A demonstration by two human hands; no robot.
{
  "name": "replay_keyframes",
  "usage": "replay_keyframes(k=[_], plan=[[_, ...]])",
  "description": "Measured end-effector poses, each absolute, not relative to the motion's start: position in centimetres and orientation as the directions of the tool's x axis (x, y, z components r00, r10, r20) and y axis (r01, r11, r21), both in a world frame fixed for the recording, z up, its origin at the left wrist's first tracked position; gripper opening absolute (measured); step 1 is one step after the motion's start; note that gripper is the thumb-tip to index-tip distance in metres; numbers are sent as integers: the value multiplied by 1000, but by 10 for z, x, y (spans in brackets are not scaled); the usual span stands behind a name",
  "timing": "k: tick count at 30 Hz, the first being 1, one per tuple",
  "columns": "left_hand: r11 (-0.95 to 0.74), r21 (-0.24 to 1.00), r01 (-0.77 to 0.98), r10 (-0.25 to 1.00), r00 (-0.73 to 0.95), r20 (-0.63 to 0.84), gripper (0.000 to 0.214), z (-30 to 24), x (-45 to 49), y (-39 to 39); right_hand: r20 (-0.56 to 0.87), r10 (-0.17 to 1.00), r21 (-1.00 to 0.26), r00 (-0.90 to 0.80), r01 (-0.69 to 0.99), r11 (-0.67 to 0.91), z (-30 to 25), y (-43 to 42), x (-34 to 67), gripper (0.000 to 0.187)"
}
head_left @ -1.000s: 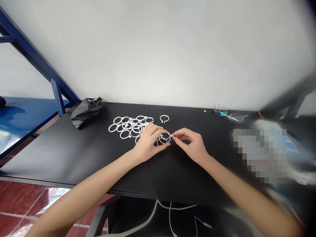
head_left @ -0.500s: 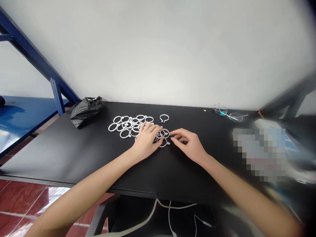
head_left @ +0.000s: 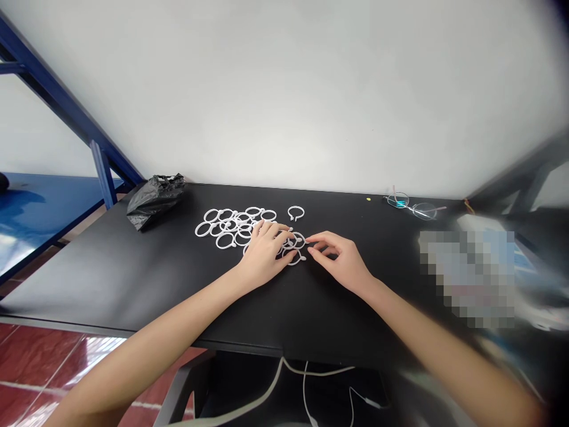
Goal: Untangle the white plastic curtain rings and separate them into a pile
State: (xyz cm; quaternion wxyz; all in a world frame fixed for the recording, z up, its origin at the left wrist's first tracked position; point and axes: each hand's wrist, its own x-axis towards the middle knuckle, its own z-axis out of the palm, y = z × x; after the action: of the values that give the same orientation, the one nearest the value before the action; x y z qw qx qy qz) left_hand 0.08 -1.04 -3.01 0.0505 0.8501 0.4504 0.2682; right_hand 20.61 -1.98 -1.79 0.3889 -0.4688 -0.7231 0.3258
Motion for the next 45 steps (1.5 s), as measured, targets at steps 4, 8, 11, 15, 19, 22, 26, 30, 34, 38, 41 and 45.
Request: replay_keyframes(k=[4,8,11,15,19,22,26,30,34,38,41,45], plan=[[-590,378,714,788,405,465,25,-22,-7,-2,277,931,-839,-239,412,355,-17,-19,207,14],[-392,412,823,848,149,509,33,-12,-44,26,345,912,-807,-223,425,410,-19,-21,207,23],[-36,391,920,925,-118,361,52,-16,-79,48,290,915,-754,-281,521,399,-22,-24,204,53],[273,371,888,952,-305,31,74,-29,-108,65,37,925,-729,-377,623,283,-26,-24,193,86],[230,383,895,969,-249,-1,76,-39,-113,70,-36,923,-697,-382,671,251,-28,-16,176,98],[84,390,917,992,-116,58,75,-41,-112,71,3,927,-645,-375,708,288,-29,-5,162,103],[-78,395,915,994,40,103,64,-39,-107,67,57,917,-546,-395,757,360,-31,9,144,106],[-262,383,886,964,225,139,62,-34,-101,60,89,898,-439,-430,793,423,-30,21,133,113],[-366,389,845,930,323,173,60,-35,-91,56,56,873,-401,-485,789,465,-31,32,128,113],[-442,376,814,896,385,220,49,-39,-75,56,101,852,-382,-513,771,509,-35,39,126,99],[-464,389,796,885,392,252,39,-41,-62,55,184,844,-400,-504,746,532,-38,39,130,84],[-468,416,780,882,385,272,34,-40,-38,50,265,844,-441,-467,720,536,-38,34,147,65]])
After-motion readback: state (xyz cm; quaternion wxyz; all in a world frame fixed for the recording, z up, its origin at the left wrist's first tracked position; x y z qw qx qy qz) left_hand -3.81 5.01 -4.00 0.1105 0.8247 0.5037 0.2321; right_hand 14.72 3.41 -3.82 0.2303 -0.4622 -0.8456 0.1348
